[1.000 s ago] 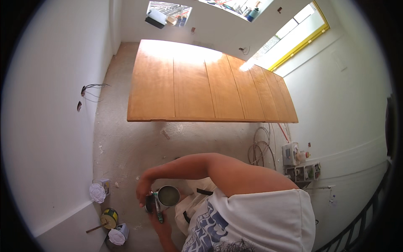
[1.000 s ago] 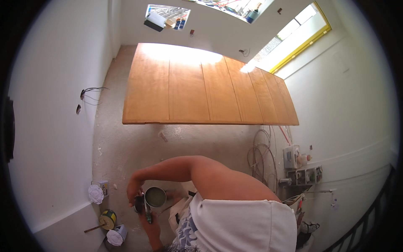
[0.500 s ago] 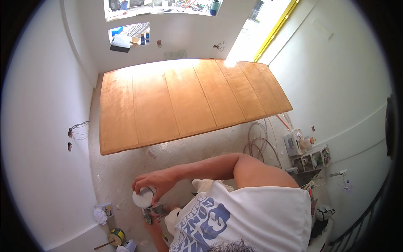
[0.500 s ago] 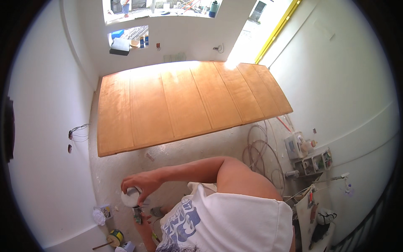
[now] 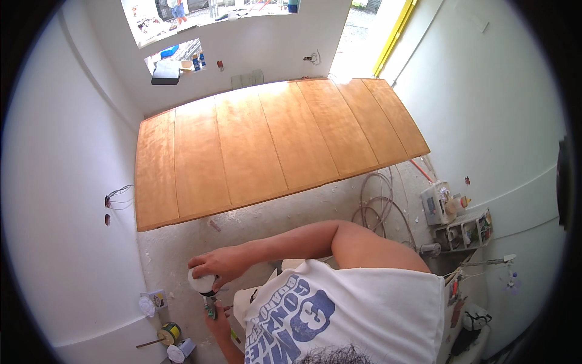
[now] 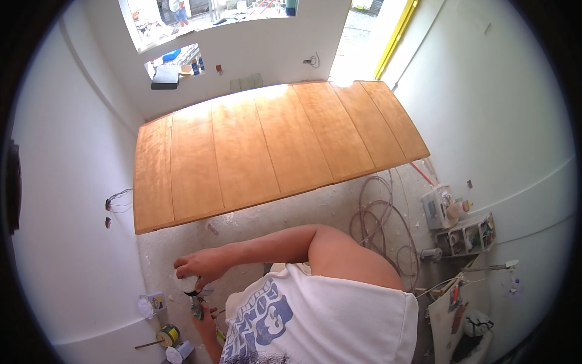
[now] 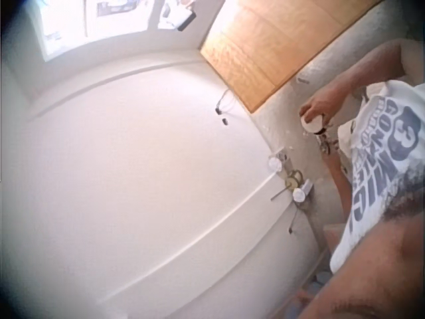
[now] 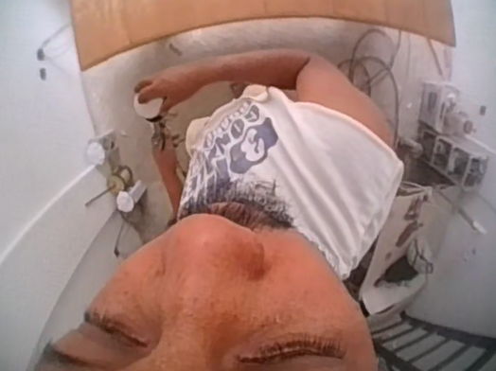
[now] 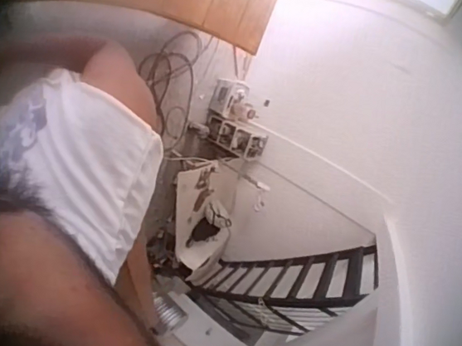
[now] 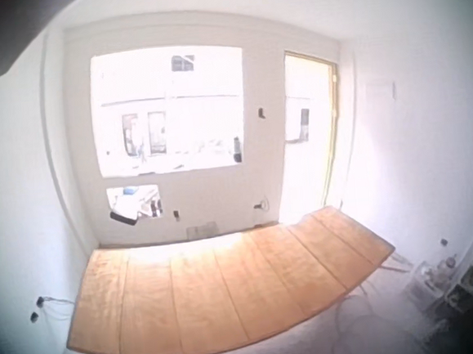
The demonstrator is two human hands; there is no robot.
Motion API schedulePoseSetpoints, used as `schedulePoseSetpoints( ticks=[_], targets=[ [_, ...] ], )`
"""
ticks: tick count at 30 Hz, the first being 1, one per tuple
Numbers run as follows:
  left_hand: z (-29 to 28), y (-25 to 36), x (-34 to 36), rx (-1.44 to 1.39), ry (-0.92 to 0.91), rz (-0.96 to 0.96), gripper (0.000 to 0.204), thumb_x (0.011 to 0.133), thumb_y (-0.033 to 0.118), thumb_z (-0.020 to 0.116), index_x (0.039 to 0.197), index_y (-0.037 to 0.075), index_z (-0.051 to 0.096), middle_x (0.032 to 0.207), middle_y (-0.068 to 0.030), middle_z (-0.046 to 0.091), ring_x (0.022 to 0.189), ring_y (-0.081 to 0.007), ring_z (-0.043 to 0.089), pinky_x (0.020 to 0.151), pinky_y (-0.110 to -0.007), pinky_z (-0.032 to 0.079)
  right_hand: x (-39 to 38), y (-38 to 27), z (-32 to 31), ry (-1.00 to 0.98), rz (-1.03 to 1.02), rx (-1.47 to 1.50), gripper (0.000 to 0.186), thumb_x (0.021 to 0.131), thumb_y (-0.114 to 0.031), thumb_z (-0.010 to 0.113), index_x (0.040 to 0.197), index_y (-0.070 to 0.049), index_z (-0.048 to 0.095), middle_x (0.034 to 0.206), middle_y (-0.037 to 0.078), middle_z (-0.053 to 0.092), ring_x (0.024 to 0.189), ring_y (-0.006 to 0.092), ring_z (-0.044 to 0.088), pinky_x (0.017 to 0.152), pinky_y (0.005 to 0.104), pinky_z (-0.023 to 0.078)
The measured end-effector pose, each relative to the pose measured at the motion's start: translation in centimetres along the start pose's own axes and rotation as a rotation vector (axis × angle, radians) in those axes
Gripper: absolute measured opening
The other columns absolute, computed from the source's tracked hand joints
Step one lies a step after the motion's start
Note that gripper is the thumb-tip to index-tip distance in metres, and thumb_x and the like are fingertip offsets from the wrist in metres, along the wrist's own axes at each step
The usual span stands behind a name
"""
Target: The person uses a spray gun to apply a finish to a large wooden tabletop. They refill the spray gun's container from a metal can and continue spraying the surface evenly.
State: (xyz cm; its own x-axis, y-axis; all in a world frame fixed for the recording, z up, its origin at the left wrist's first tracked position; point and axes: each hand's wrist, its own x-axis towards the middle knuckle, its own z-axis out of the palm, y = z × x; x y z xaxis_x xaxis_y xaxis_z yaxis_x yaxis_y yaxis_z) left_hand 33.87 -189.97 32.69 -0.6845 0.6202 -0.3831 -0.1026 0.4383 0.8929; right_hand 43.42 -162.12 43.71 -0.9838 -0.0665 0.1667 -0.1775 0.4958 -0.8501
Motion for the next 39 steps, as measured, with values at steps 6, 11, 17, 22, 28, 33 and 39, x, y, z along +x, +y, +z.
schedulePoseSetpoints(
  ticks=[6, 11, 17, 22, 28, 33, 39],
  targets=[
    [2.4, 0.0, -2.8, 0.077, -0.121, 0.054, 0.028, 0.1, 0.018, 0.065, 0.116, -0.005, 0.061, 0.092, -0.0094, 0.068, 0.076, -0.0174, 0.073, 0.056, -0.028, 0.052, -5.2, -4.1, -2.6, -0.163, 0.036, -0.041, 0.059, 0.078, -0.018, 0.084, 0.129, -0.004, 0.059, 0.148, 0.016, 0.049, 0.129, 0.0401, 0.054, 0.105, 0.0463, 0.046],
    [1.9, -2.4, -5.8, 0.101, -0.17, 0.054, 0.042, 0.099, 0.015, 0.065, 0.136, -0.002, 0.057, 0.092, -0.0086, 0.07, 0.076, -0.0174, 0.073, 0.058, -0.03, 0.053, -7.8, -5.6, 0.0, -0.263, 0.005, -0.004, 0.063, 0.078, -0.017, 0.083, 0.134, -0.006, 0.057, 0.153, 0.015, 0.045, 0.132, 0.0388, 0.053, 0.106, 0.0454, 0.046],
    [2.0, -2.7, -10.5, 0.125, -0.187, 0.051, 0.035, 0.098, 0.017, 0.066, 0.127, 0.0, 0.057, 0.091, -0.0077, 0.07, 0.078, -0.0179, 0.073, 0.061, -0.031, 0.055, -12.4, -10.2, 4.1, -0.197, 0.132, -0.035, 0.064, 0.082, -0.014, 0.079, 0.139, -0.007, 0.052, 0.159, 0.014, 0.037, 0.132, 0.0384, 0.053, 0.107, 0.0461, 0.046],
    [4.5, -5.9, -12.3, 0.126, -0.24, 0.157, 0.061, 0.098, 0.011, 0.065, 0.155, 0.007, 0.043, 0.097, -0.0073, 0.066, 0.074, -0.0141, 0.066, 0.066, -0.031, 0.054, -17.1, -12.4, 7.7, -0.069, 0.214, -0.413, 0.058, 0.085, -0.016, 0.078, 0.136, -0.007, 0.052, 0.149, 0.02, 0.043, 0.134, 0.039, 0.051, 0.107, 0.0459, 0.047],
    [8.4, -5.5, -14.1, 0.133, -0.285, 0.117, 0.061, 0.1, 0.009, 0.061, 0.157, 0.008, 0.041, 0.093, -0.0051, 0.062, 0.074, -0.0139, 0.064, 0.066, -0.03, 0.052, -20.9, -11.9, 5.2, -0.178, 0.216, -0.337, 0.053, 0.085, -0.019, 0.079, 0.129, -0.006, 0.053, 0.141, 0.02, 0.048, 0.126, 0.0413, 0.055, 0.103, 0.0488, 0.049],
    [13.4, -1.8, -16.1, 0.174, -0.245, 0.128, 0.049, 0.1, 0.014, 0.061, 0.147, 0.007, 0.048, 0.092, -0.0043, 0.064, 0.075, -0.0136, 0.065, 0.063, -0.029, 0.05, -25.3, -11.0, 2.6, -0.138, 0.203, -0.318, 0.061, 0.083, -0.02, 0.08, 0.136, -0.009, 0.052, 0.142, 0.023, 0.047, 0.124, 0.0425, 0.056, 0.102, 0.0487, 0.049],
    [20.8, -1.2, -15.2, 0.22, -0.149, 0.155, 0.047, 0.099, 0.016, 0.062, 0.143, 0.005, 0.051, 0.085, -0.0044, 0.064, 0.071, -0.0126, 0.062, 0.063, -0.03, 0.05, -29.5, -7.3, -2.6, -0.045, 0.108, -0.392, 0.064, 0.08, -0.021, 0.081, 0.137, -0.009, 0.054, 0.135, 0.022, 0.051, 0.12, 0.0415, 0.058, 0.1, 0.0476, 0.049]
  ],
)
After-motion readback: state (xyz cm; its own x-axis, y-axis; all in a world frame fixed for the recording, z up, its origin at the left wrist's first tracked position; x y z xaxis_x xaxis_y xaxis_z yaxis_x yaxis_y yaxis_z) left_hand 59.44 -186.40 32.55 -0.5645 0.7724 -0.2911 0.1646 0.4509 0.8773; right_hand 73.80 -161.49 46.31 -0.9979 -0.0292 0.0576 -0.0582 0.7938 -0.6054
